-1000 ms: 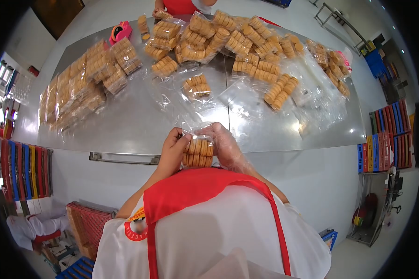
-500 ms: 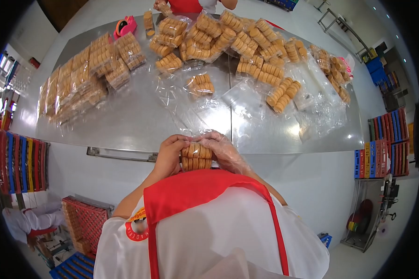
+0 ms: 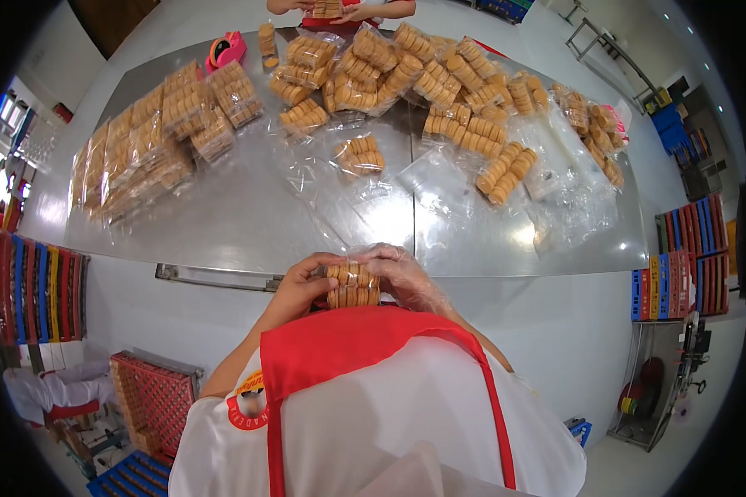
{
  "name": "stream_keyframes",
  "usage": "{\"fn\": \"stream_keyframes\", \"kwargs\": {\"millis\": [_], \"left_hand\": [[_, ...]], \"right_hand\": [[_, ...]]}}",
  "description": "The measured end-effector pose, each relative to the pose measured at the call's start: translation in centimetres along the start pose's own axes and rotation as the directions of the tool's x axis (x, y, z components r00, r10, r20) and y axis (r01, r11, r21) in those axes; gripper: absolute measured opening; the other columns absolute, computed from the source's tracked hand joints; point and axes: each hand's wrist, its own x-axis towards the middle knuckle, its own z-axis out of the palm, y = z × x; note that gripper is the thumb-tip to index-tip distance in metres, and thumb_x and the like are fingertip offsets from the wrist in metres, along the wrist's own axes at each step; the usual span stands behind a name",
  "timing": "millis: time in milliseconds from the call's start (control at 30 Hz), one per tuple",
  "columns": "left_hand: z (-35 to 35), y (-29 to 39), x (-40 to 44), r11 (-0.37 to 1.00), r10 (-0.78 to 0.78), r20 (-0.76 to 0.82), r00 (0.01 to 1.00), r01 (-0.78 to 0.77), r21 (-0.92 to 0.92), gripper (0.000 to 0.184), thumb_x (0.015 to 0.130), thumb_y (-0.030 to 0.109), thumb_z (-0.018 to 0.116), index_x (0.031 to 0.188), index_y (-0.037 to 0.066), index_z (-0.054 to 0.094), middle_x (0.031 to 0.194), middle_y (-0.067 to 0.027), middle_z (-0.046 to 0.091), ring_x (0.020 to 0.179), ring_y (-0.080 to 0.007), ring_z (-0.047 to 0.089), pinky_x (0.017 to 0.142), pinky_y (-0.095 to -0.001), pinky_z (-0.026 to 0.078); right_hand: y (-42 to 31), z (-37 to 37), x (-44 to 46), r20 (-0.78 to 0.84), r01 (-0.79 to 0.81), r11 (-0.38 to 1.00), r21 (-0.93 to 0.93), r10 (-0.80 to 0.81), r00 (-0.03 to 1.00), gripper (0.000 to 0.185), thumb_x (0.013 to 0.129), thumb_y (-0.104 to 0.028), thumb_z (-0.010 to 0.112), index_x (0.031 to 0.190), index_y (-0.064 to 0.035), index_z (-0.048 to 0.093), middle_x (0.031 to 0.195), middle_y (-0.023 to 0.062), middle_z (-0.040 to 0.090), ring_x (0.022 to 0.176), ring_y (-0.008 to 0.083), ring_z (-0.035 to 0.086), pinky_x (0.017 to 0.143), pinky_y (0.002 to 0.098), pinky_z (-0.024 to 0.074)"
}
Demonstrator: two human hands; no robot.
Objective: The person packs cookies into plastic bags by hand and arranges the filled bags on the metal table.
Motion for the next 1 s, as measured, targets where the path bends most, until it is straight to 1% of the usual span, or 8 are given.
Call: {"fn": "stream_keyframes", "kwargs": {"millis": [233,333,533,633,733,833,933,1000], "left_hand": [[-1.8,-2.2,1.7,0.960,0.145,-0.001,0.989,-0.141,0.244,0.023,0.090,0.001,0.062,0.112,0.005,0.067,0.119,-0.0027,0.057,0.105,-0.0151,0.058,0.076,-0.0272,0.053],[-1.0,-1.6,2.1,0.984,0.025,-0.132,0.991,-0.001,0.177,0.020,0.091,0.004,0.062,0.111,0.005,0.067,0.114,-0.0022,0.059,0.098,-0.0146,0.060,0.074,-0.0267,0.053],[0.2,-0.6,4.2,0.976,-0.029,-0.184,0.982,0.068,0.207,0.018,0.092,0.007,0.061,0.109,0.006,0.066,0.099,-0.0030,0.063,0.079,-0.0148,0.062,0.069,-0.0275,0.052],[1.0,0.4,4.8,0.882,0.065,-0.198,0.978,0.037,0.470,0.021,0.095,0.011,0.060,0.114,0.004,0.065,0.101,-0.0029,0.063,0.077,-0.0136,0.061,0.066,-0.0292,0.052],[2.3,1.3,5.4,0.769,0.333,-0.080,0.940,-0.221,0.600,0.024,0.095,0.014,0.061,0.116,0.003,0.064,0.102,-0.0053,0.062,0.077,-0.0132,0.061,0.066,-0.0307,0.051],[5.5,4.9,5.0,0.508,0.573,-0.010,0.820,-0.345,0.790,0.024,0.094,0.016,0.063,0.114,0.003,0.063,0.103,-0.0100,0.059,0.080,-0.0175,0.062,0.069,-0.0304,0.052],[6.8,5.6,6.9,-0.191,0.567,0.420,0.708,-0.383,0.904,0.038,0.086,0.025,0.070,0.116,0.003,0.060,0.109,-0.0135,0.057,0.098,-0.0295,0.056,0.089,-0.0410,0.046],[7.1,4.5,8.1,-0.498,0.425,0.611,0.668,-0.391,0.774,0.041,0.080,0.030,0.070,0.110,0.005,0.059,0.107,-0.0113,0.056,0.104,-0.0317,0.050,0.095,-0.0465,0.039]], "right_hand": [[1.7,-1.3,1.2,0.097,0.206,0.963,-0.176,-0.191,0.977,0.031,0.093,-0.014,0.058,0.119,0.0008,0.063,0.114,0.0154,0.066,0.106,0.0279,0.063,0.097,0.0388,0.0493],[-1.6,0.2,-0.4,0.345,0.434,0.277,-0.857,-0.319,0.883,0.050,0.086,-0.016,0.067,0.131,0.0035,0.056,0.121,0.0260,0.061,0.117,0.0383,0.059,0.102,0.0426,0.0465],[-2.8,4.7,-1.3,0.311,0.318,-0.018,-0.948,-0.277,0.909,0.079,0.082,-0.025,0.073,0.147,0.0013,0.037,0.130,0.0316,0.053,0.121,0.0436,0.055,0.105,0.0441,0.0438],[-3.0,4.7,-0.7,0.226,0.241,0.035,-0.970,-0.230,0.946,0.101,0.077,-0.032,0.077,0.154,-0.0016,0.019,0.137,0.0309,0.047,0.124,0.0430,0.053,0.107,0.0433,0.0426],[-4.3,3.7,-1.7,0.235,0.359,0.302,-0.883,-0.376,0.896,0.095,0.079,-0.024,0.074,0.154,-0.0042,0.020,0.123,0.0226,0.055,0.108,0.0411,0.060,0.096,0.0447,0.0493],[-2.1,-1.4,-2.6,0.067,0.389,0.903,-0.183,-0.384,0.921,0.085,0.080,-0.022,0.073,0.149,-0.0015,0.028,0.127,0.0194,0.053,0.111,0.0352,0.061,0.092,0.0454,0.0544],[-2.5,-3.5,-5.1,-0.007,0.387,0.824,0.413,-0.422,0.906,0.074,0.081,-0.017,0.069,0.145,-0.0013,0.036,0.128,0.0170,0.054,0.113,0.0320,0.061,0.090,0.0492,0.0575],[-1.8,-5.3,-6.1,-0.100,0.431,0.782,0.450,-0.435,0.895,0.070,0.082,-0.016,0.067,0.144,-0.0020,0.038,0.128,0.0169,0.054,0.112,0.0325,0.061,0.089,0.0541,0.0574]]}}
